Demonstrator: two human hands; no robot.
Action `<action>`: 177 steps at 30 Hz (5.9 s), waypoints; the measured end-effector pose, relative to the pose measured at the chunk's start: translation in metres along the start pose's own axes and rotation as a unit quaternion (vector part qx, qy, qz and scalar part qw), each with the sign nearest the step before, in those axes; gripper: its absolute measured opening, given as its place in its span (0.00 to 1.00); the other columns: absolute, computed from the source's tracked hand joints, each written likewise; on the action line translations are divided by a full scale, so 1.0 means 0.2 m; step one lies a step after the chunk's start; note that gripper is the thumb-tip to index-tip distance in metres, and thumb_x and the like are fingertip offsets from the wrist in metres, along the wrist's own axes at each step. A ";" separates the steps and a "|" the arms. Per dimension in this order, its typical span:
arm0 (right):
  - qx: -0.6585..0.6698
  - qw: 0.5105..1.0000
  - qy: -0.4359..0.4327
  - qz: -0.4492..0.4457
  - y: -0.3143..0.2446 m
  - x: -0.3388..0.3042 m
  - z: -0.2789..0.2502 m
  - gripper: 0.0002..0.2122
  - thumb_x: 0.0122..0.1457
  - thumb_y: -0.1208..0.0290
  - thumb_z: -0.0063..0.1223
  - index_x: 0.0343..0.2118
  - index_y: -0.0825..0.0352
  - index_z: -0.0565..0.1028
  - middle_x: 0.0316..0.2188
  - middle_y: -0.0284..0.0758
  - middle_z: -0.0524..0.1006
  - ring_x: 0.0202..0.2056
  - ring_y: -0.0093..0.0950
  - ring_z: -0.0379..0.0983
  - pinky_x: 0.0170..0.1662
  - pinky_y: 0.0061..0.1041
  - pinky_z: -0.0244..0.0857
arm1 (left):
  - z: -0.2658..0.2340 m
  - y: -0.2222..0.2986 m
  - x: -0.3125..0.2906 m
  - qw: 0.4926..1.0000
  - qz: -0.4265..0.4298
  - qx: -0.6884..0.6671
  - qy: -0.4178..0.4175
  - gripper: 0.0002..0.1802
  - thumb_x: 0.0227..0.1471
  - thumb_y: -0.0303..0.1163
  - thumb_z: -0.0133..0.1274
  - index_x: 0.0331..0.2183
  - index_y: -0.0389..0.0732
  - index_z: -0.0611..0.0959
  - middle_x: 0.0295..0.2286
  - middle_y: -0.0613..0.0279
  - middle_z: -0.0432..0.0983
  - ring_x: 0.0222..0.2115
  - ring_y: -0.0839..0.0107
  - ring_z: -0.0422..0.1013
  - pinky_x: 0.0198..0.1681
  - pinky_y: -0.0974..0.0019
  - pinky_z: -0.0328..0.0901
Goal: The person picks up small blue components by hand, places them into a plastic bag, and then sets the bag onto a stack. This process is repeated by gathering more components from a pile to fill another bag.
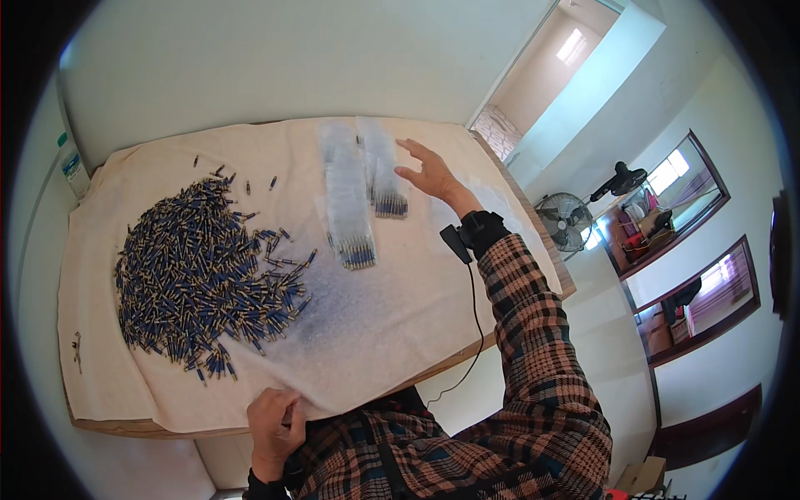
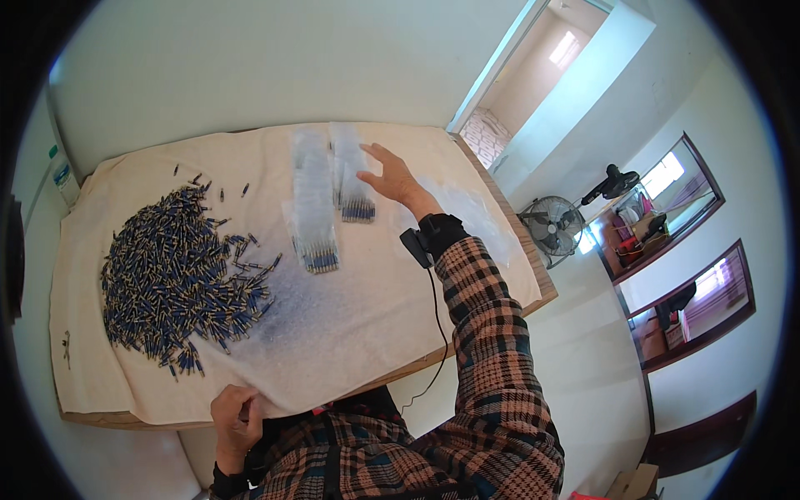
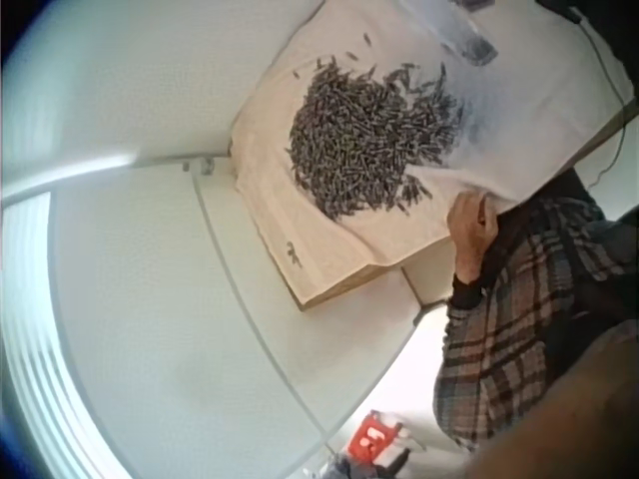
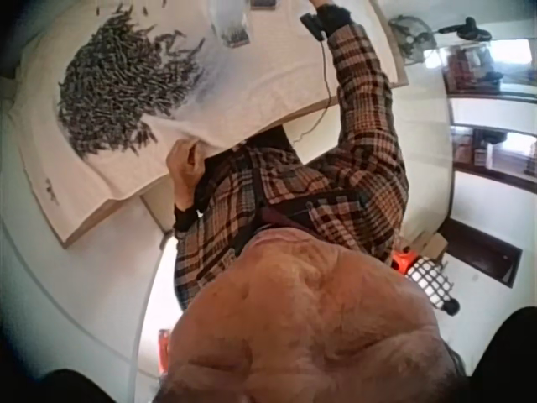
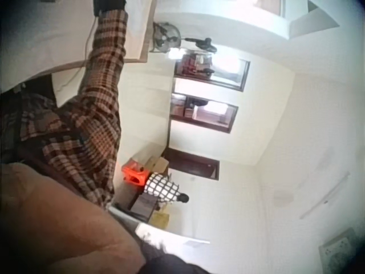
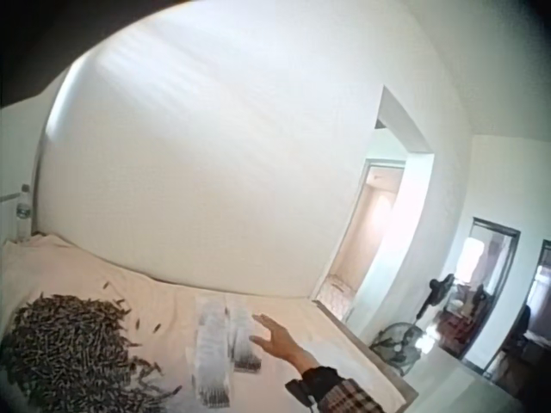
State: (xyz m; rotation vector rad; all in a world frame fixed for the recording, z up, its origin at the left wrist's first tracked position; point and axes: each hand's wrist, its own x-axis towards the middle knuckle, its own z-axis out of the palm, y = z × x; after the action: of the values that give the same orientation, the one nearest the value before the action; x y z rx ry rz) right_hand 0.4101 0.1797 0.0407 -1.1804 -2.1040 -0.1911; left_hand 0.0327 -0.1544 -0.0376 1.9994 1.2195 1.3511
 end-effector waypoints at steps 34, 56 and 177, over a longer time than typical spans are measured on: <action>-0.200 0.950 -0.101 0.217 0.08 -0.61 -0.28 0.17 0.47 0.62 0.60 0.36 0.68 0.76 0.35 0.41 0.78 0.37 0.35 0.75 0.40 0.31 0.69 | 0.04 0.01 0.00 0.997 -0.023 0.054 -0.040 0.08 0.41 0.19 0.48 0.29 0.36 0.76 0.20 0.57 0.68 0.19 0.66 0.64 0.20 0.69 0.56; 0.034 0.927 -0.006 0.372 0.09 -0.79 -0.25 0.26 0.45 0.61 0.64 0.45 0.72 0.72 0.23 0.36 0.77 0.27 0.27 0.74 0.32 0.26 0.67 | 0.06 0.04 0.00 0.995 -0.029 0.084 -0.045 0.08 0.40 0.19 0.49 0.28 0.36 0.77 0.22 0.54 0.71 0.22 0.59 0.68 0.25 0.65 0.61; 0.499 0.809 -0.271 0.154 -1.38 -0.94 -0.29 0.25 0.67 0.60 0.34 0.64 0.63 0.49 0.41 0.39 0.78 0.28 0.25 0.78 0.26 0.17 0.68 | 0.06 0.20 0.22 0.990 -0.128 -0.028 0.050 0.10 0.51 0.29 0.55 0.36 0.36 0.77 0.28 0.66 0.72 0.17 0.82 0.61 0.19 0.77 0.55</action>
State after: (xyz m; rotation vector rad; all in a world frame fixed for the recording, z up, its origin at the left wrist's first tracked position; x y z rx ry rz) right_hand 0.2835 -0.1340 0.0180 -0.8956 -1.9064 1.3888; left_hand 0.0657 -0.1373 0.0096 1.6873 1.4124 1.3521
